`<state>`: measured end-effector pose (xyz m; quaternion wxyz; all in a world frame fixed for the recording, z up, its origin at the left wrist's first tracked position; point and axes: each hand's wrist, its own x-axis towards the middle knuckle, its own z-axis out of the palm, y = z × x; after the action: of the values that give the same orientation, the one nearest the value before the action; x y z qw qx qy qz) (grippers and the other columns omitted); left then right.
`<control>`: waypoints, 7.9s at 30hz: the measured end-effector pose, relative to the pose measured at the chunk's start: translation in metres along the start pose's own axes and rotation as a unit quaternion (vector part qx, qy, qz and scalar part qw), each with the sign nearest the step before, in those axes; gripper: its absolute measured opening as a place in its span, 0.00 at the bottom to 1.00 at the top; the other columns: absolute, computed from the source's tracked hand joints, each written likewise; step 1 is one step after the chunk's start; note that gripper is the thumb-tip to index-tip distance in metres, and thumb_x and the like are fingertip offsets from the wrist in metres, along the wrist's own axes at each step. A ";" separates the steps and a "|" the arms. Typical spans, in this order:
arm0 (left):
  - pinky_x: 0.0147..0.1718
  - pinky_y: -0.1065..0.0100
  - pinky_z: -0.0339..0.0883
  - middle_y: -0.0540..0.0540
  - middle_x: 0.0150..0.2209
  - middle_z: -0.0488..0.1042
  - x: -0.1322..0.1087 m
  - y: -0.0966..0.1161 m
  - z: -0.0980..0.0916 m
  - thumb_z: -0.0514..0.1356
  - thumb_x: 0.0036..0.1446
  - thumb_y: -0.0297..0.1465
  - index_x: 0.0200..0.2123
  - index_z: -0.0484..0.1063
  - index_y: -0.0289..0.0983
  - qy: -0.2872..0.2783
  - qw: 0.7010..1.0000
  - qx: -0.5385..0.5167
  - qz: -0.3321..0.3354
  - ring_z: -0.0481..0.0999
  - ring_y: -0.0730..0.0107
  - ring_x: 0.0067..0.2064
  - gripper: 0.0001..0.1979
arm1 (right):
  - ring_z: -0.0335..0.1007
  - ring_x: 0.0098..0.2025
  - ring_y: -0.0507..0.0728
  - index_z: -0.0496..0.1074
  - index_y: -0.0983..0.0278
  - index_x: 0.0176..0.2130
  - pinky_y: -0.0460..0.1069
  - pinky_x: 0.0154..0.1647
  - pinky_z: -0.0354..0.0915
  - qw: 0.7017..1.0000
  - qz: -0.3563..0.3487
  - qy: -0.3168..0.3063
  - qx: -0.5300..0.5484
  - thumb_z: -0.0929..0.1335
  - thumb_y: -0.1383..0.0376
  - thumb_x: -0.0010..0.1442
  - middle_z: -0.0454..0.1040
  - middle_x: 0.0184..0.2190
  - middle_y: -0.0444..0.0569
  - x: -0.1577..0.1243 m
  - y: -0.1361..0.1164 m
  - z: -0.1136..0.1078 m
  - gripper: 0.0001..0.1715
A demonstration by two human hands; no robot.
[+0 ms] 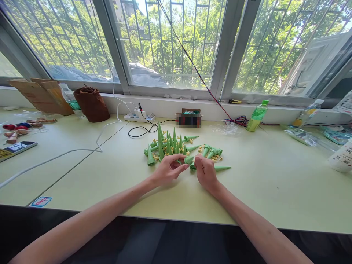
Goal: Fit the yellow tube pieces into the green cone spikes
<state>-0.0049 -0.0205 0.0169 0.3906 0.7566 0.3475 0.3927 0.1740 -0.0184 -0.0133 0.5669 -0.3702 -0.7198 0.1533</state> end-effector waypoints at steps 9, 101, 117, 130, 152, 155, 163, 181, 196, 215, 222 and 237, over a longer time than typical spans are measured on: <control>0.20 0.77 0.60 0.48 0.30 0.73 0.002 -0.007 0.002 0.61 0.58 0.36 0.45 0.73 0.31 0.059 0.997 0.024 0.038 0.60 0.83 0.21 0.15 | 0.46 0.17 0.48 0.51 0.61 0.19 0.48 0.20 0.47 0.999 -0.028 -0.014 -0.017 0.54 0.57 0.71 0.52 0.15 0.39 0.002 -0.004 0.000 0.29; 0.26 0.75 0.59 0.53 0.26 0.62 -0.001 -0.010 -0.004 0.60 0.61 0.41 0.54 0.73 0.39 0.045 0.963 0.170 0.202 0.58 0.79 0.24 0.21 | 0.46 0.17 0.49 0.52 0.61 0.20 0.47 0.21 0.48 0.996 -0.045 -0.010 -0.073 0.55 0.59 0.71 0.53 0.15 0.40 0.000 -0.003 0.002 0.28; 0.19 0.77 0.48 0.53 0.29 0.68 -0.003 0.001 0.003 0.58 0.60 0.43 0.42 0.67 0.35 0.064 0.996 0.048 0.043 0.56 0.85 0.18 0.17 | 0.47 0.18 0.48 0.52 0.61 0.22 0.46 0.20 0.48 0.990 -0.067 0.058 -0.108 0.56 0.61 0.71 0.53 0.16 0.38 0.002 -0.005 -0.001 0.25; 0.14 0.77 0.53 0.53 0.21 0.68 0.000 0.014 -0.002 0.55 0.59 0.52 0.45 0.70 0.32 -0.081 0.977 -0.151 -0.126 0.62 0.80 0.16 0.27 | 0.49 0.18 0.49 0.55 0.61 0.23 0.46 0.21 0.50 0.991 -0.092 0.029 -0.091 0.55 0.62 0.71 0.55 0.17 0.39 -0.001 -0.006 -0.002 0.24; 0.23 0.76 0.62 0.46 0.44 0.69 -0.002 -0.009 -0.003 0.65 0.55 0.37 0.62 0.59 0.43 -0.060 0.997 -0.047 0.031 0.63 0.85 0.24 0.33 | 0.47 0.16 0.48 0.52 0.62 0.19 0.47 0.20 0.47 0.999 -0.020 0.007 -0.047 0.55 0.54 0.71 0.54 0.14 0.39 0.002 -0.003 -0.002 0.30; 0.24 0.75 0.63 0.46 0.44 0.70 -0.001 -0.012 -0.002 0.64 0.55 0.35 0.62 0.61 0.43 -0.043 0.998 -0.007 0.047 0.63 0.83 0.25 0.32 | 0.47 0.16 0.48 0.52 0.62 0.18 0.47 0.19 0.47 0.998 -0.010 0.005 -0.055 0.55 0.53 0.71 0.54 0.13 0.39 0.002 -0.002 -0.002 0.31; 0.25 0.75 0.64 0.46 0.45 0.70 0.002 -0.014 0.000 0.63 0.56 0.32 0.59 0.65 0.44 -0.026 0.998 0.022 0.044 0.63 0.82 0.26 0.27 | 0.49 0.16 0.48 0.55 0.62 0.19 0.47 0.19 0.48 0.999 0.017 0.004 -0.043 0.56 0.52 0.70 0.55 0.13 0.40 0.002 -0.001 0.000 0.31; 0.17 0.76 0.55 0.48 0.33 0.72 0.001 0.001 0.003 0.59 0.57 0.47 0.37 0.69 0.34 -0.037 0.995 -0.068 -0.067 0.66 0.81 0.20 0.20 | 0.51 0.18 0.49 0.54 0.61 0.22 0.47 0.21 0.51 0.998 -0.005 0.032 -0.051 0.56 0.57 0.71 0.56 0.17 0.39 0.002 -0.004 0.000 0.26; 0.16 0.76 0.57 0.52 0.28 0.69 0.000 0.000 0.002 0.63 0.55 0.43 0.42 0.71 0.34 -0.015 0.995 -0.084 -0.055 0.65 0.82 0.18 0.19 | 0.48 0.18 0.49 0.52 0.62 0.20 0.47 0.21 0.48 0.999 -0.029 0.004 -0.046 0.55 0.56 0.71 0.53 0.16 0.40 0.001 -0.001 0.000 0.29; 0.17 0.77 0.60 0.48 0.35 0.73 -0.002 0.001 0.006 0.54 0.64 0.40 0.59 0.63 0.39 0.009 0.999 -0.052 -0.011 0.65 0.84 0.17 0.23 | 0.50 0.18 0.49 0.56 0.61 0.21 0.47 0.21 0.50 0.997 -0.019 0.013 -0.072 0.55 0.58 0.71 0.56 0.16 0.40 0.003 -0.004 0.000 0.27; 0.17 0.78 0.60 0.47 0.40 0.71 -0.004 0.007 0.003 0.57 0.61 0.44 0.60 0.58 0.40 -0.014 0.998 -0.069 -0.005 0.68 0.84 0.19 0.28 | 0.49 0.20 0.49 0.54 0.61 0.23 0.46 0.23 0.50 0.995 -0.011 0.028 -0.094 0.56 0.60 0.71 0.54 0.18 0.39 0.003 -0.002 -0.001 0.24; 0.23 0.76 0.66 0.44 0.48 0.69 -0.004 0.002 0.003 0.67 0.52 0.41 0.59 0.55 0.44 -0.016 0.998 0.049 0.048 0.68 0.86 0.21 0.35 | 0.48 0.18 0.48 0.53 0.62 0.21 0.47 0.21 0.49 0.998 -0.015 0.023 -0.055 0.56 0.57 0.71 0.55 0.16 0.40 0.002 0.000 -0.001 0.27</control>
<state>-0.0039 -0.0258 0.0165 0.3395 0.7967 0.3234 0.3814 0.1745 -0.0166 -0.0115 0.5641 -0.3937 -0.7193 0.0963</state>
